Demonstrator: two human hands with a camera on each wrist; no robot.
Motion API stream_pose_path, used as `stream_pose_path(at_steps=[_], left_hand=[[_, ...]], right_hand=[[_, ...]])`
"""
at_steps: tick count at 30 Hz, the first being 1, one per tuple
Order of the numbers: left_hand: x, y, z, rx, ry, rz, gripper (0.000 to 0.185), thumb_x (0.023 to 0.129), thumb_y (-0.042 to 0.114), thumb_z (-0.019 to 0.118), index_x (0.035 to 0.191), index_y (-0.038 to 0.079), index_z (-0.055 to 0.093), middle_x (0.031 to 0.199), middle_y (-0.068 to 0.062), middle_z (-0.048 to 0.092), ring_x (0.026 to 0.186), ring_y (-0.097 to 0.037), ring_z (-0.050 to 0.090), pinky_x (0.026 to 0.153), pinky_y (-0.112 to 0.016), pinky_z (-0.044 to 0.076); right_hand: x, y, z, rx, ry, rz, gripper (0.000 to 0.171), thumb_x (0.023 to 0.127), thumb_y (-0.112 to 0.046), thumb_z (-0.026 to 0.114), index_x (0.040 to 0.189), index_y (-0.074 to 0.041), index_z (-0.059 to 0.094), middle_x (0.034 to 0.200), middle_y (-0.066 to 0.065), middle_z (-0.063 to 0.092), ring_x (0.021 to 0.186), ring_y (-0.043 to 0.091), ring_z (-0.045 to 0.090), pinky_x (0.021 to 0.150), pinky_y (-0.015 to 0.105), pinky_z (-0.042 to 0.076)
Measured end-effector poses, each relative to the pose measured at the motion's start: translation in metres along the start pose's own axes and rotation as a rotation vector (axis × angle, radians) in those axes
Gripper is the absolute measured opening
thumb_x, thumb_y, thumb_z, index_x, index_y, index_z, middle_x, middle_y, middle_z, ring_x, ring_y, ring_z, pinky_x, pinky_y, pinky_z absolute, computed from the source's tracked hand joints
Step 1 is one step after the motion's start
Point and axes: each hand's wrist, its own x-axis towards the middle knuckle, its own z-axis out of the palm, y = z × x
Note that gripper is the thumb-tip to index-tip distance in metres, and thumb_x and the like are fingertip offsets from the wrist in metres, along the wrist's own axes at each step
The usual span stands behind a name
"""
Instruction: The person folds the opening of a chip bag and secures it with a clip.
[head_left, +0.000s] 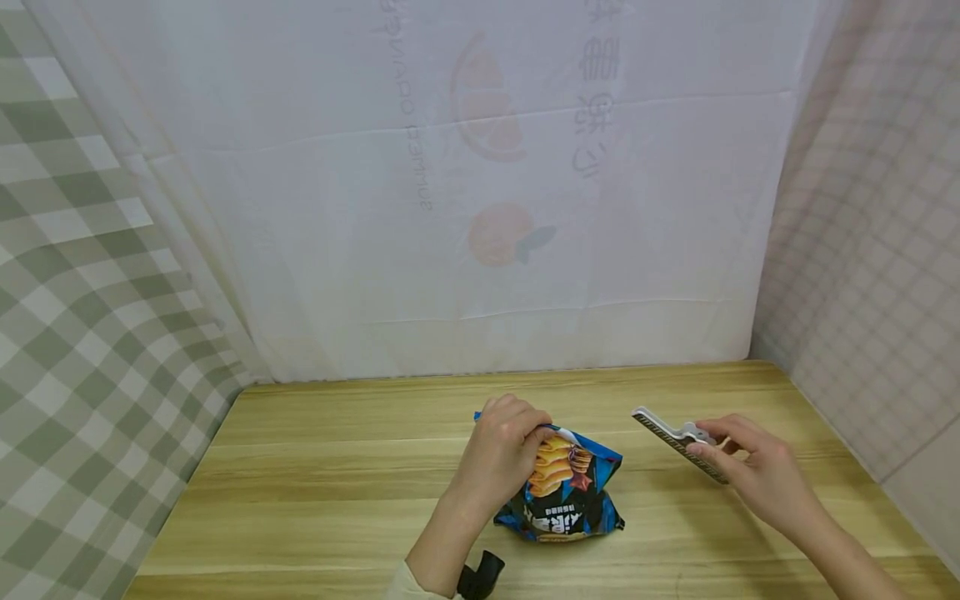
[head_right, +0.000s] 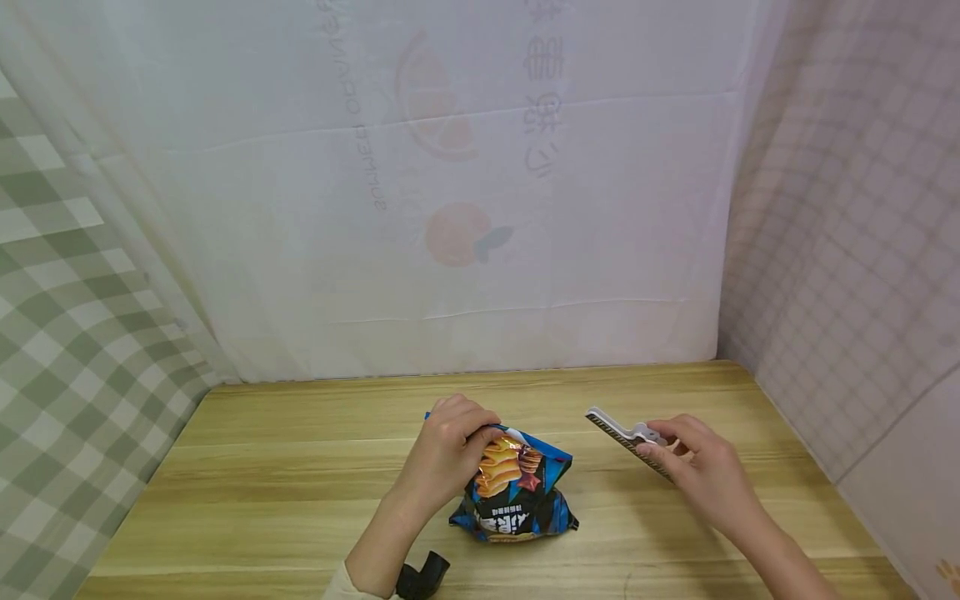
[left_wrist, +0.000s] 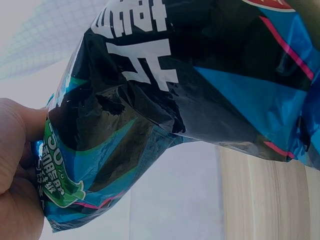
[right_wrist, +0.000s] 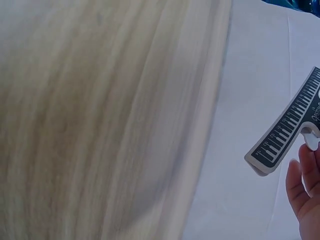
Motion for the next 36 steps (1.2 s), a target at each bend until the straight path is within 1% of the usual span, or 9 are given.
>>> stream_pose_path(at_steps=[9,12,22,24,27,31,33,35,36], left_hand=[[0.0,0.0,0.0,0.0,0.004,0.003,0.008,0.085,0.005,0.087,0.089,0.007,0.08,0.082,0.001,0.074,0.081,-0.015,0.064,0.077,-0.031,0.049],[0.0,0.0,0.001,0.001,0.002,0.0,0.008,0.085,0.005,0.087,0.088,0.007,0.08,0.082,0.002,0.074,0.081,-0.015,0.064,0.076,-0.03,0.048],[0.0,0.0,0.001,0.0,0.013,0.008,0.008,0.085,0.004,0.087,0.088,0.007,0.08,0.082,0.001,0.074,0.08,-0.015,0.064,0.077,-0.031,0.049],[0.0,0.0,0.001,0.0,0.014,0.008,0.008,0.085,0.004,0.087,0.088,0.007,0.08,0.082,0.001,0.074,0.08,-0.015,0.064,0.077,-0.031,0.049],[-0.001,0.0,0.001,-0.002,0.015,0.006,0.008,0.084,0.003,0.087,0.087,0.007,0.08,0.082,0.001,0.074,0.08,-0.015,0.064,0.078,-0.031,0.05],[-0.001,0.001,0.001,-0.009,0.013,0.001,0.009,0.083,0.003,0.087,0.087,0.007,0.08,0.082,0.001,0.074,0.08,-0.015,0.064,0.079,-0.031,0.051],[-0.001,0.001,0.001,-0.011,0.011,0.001,0.009,0.084,0.003,0.087,0.088,0.007,0.08,0.082,0.001,0.074,0.08,-0.015,0.065,0.079,-0.031,0.051],[-0.001,0.001,0.001,-0.013,0.009,0.001,0.009,0.084,0.003,0.087,0.088,0.007,0.08,0.082,0.001,0.074,0.08,-0.015,0.064,0.079,-0.031,0.05],[-0.001,0.001,0.001,-0.012,0.009,0.001,0.008,0.084,0.003,0.087,0.088,0.007,0.08,0.082,0.001,0.074,0.08,-0.015,0.064,0.079,-0.031,0.05]], right_hand=[[-0.005,-0.009,0.002,0.039,-0.048,-0.021,0.037,0.071,0.009,0.088,0.103,-0.005,0.077,0.091,-0.014,0.065,0.08,-0.004,0.056,0.064,0.012,0.044],[-0.007,-0.012,0.002,0.05,-0.061,-0.038,0.037,0.07,0.011,0.087,0.102,-0.006,0.077,0.092,-0.014,0.064,0.08,-0.003,0.057,0.064,0.012,0.044],[-0.007,-0.018,0.004,0.072,-0.077,-0.102,0.041,0.067,0.013,0.087,0.096,-0.015,0.077,0.091,-0.015,0.066,0.077,-0.003,0.057,0.067,0.012,0.045],[-0.007,-0.018,0.004,0.089,-0.08,-0.121,0.041,0.067,0.012,0.087,0.097,-0.015,0.077,0.091,-0.014,0.067,0.077,-0.002,0.058,0.066,0.012,0.046],[-0.007,-0.018,0.005,0.113,-0.085,-0.161,0.037,0.071,0.008,0.087,0.099,-0.014,0.078,0.091,-0.013,0.067,0.078,-0.002,0.058,0.065,0.013,0.046],[-0.008,-0.017,0.008,0.141,-0.089,-0.184,0.039,0.071,0.009,0.087,0.101,-0.014,0.078,0.091,-0.012,0.068,0.079,-0.001,0.057,0.063,0.014,0.045],[-0.009,-0.017,0.01,0.153,-0.087,-0.175,0.042,0.069,0.012,0.086,0.101,-0.013,0.078,0.091,-0.011,0.068,0.079,0.0,0.056,0.062,0.016,0.044],[-0.009,-0.017,0.011,0.151,-0.09,-0.172,0.031,0.077,0.003,0.086,0.102,-0.014,0.078,0.09,-0.01,0.068,0.079,0.0,0.055,0.061,0.015,0.043],[-0.009,-0.017,0.012,0.151,-0.09,-0.171,0.028,0.079,0.001,0.086,0.102,-0.014,0.078,0.09,-0.009,0.068,0.079,0.0,0.055,0.06,0.016,0.043]])
